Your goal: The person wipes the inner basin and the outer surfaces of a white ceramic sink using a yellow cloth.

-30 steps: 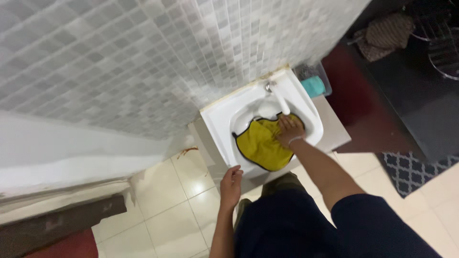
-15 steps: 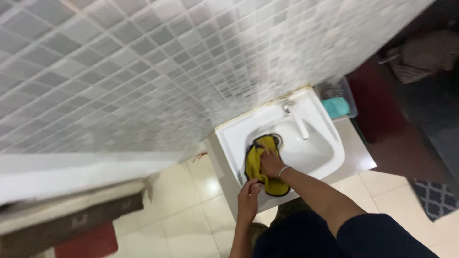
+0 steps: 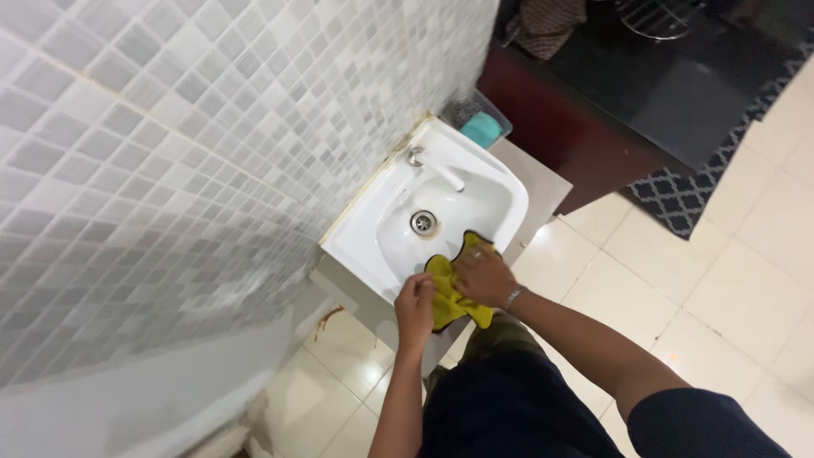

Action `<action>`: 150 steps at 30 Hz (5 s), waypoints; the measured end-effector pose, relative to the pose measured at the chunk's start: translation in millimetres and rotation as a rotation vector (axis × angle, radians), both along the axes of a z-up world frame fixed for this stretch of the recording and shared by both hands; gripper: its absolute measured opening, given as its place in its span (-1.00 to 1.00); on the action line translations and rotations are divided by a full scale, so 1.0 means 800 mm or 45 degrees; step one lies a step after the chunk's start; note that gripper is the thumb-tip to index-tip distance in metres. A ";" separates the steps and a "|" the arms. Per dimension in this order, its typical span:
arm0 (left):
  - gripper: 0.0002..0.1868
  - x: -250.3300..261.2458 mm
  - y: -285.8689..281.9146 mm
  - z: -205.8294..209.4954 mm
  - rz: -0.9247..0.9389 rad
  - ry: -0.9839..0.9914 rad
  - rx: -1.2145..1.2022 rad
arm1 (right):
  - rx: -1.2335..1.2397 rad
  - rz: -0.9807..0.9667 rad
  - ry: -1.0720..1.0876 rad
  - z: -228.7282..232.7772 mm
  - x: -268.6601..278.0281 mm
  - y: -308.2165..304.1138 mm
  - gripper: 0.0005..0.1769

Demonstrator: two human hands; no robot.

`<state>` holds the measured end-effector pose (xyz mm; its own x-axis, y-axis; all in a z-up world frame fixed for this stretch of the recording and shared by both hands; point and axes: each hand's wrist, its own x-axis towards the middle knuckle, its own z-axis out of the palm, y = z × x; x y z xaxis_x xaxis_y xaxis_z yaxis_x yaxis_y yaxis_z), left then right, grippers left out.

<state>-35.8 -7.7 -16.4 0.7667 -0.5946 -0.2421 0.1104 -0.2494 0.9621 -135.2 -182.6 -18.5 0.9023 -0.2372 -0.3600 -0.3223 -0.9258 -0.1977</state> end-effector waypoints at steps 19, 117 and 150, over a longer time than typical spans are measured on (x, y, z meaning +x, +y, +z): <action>-0.72 0.022 -0.074 -0.021 0.064 0.035 0.044 | -0.576 -0.025 -0.145 -0.040 0.093 -0.198 -0.21; -0.42 -0.049 0.178 -0.011 0.335 -0.482 0.852 | 0.370 -0.079 -0.284 -0.035 0.152 0.144 -0.11; -0.50 -0.018 -0.036 -0.063 -0.699 -0.809 0.755 | -0.129 -0.371 -0.293 -0.001 -0.046 -0.004 -0.43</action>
<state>-49.8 -36.2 -66.7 0.5141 -0.8188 -0.2555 -0.6488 -0.5661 0.5085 -171.6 -185.5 -19.3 0.8462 -0.5198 -0.1172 -0.5327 -0.8204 -0.2077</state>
